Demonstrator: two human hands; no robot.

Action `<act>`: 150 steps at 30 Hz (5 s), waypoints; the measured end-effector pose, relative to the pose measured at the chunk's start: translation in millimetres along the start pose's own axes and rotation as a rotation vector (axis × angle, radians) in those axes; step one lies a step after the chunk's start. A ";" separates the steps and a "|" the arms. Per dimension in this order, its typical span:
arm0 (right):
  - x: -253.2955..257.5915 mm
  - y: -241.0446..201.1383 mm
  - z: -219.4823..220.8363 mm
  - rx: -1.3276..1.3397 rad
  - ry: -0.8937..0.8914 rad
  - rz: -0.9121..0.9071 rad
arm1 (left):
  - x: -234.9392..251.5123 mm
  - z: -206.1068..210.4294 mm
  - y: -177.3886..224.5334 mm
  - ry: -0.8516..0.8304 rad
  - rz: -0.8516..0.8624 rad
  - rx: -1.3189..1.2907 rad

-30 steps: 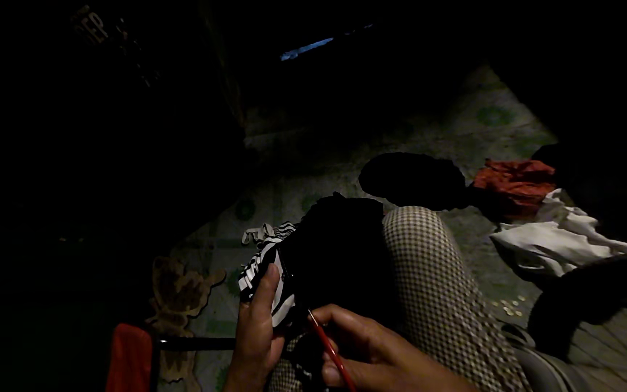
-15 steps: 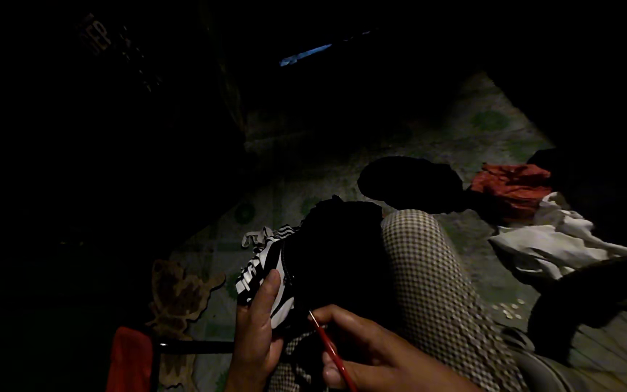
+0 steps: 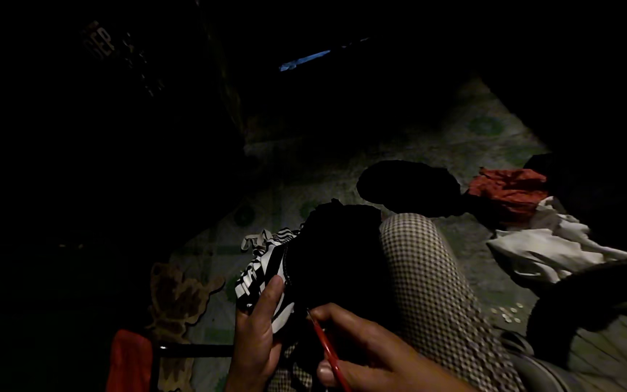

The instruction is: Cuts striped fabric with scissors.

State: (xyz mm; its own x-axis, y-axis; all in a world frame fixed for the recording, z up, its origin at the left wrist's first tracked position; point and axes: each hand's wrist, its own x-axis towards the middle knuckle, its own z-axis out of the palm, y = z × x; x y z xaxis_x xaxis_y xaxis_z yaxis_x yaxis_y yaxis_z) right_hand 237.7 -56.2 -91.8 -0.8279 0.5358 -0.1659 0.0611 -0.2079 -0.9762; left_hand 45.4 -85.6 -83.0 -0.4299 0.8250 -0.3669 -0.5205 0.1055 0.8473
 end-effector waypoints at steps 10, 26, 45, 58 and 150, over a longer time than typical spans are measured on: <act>-2.9 2.1 7.7 0.057 0.013 0.002 | 5.2 -2.4 0.2 -0.017 -0.213 -0.033; -2.9 0.2 2.2 0.167 -0.069 -0.073 | 4.7 -11.5 -12.0 -0.318 -0.140 -0.226; -8.3 -16.4 25.5 -0.101 0.188 -0.024 | -1.4 -12.7 -8.3 -0.311 -0.149 -0.218; -4.4 -17.7 18.9 0.041 0.114 -0.056 | -3.4 -15.7 -9.2 -0.355 -0.172 -0.201; -47.4 30.2 -23.3 -0.123 0.884 -0.292 | 92.5 5.2 -42.5 -0.213 -0.186 0.453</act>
State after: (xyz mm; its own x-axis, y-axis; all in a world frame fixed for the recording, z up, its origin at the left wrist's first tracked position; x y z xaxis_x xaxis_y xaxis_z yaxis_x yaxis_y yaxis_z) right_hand 291.8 -68.8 -116.6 -0.0992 0.9908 0.0918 0.0178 0.0940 -0.9954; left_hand 31.6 -11.0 -150.9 -0.1773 0.8588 -0.4806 -0.1825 0.4512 0.8736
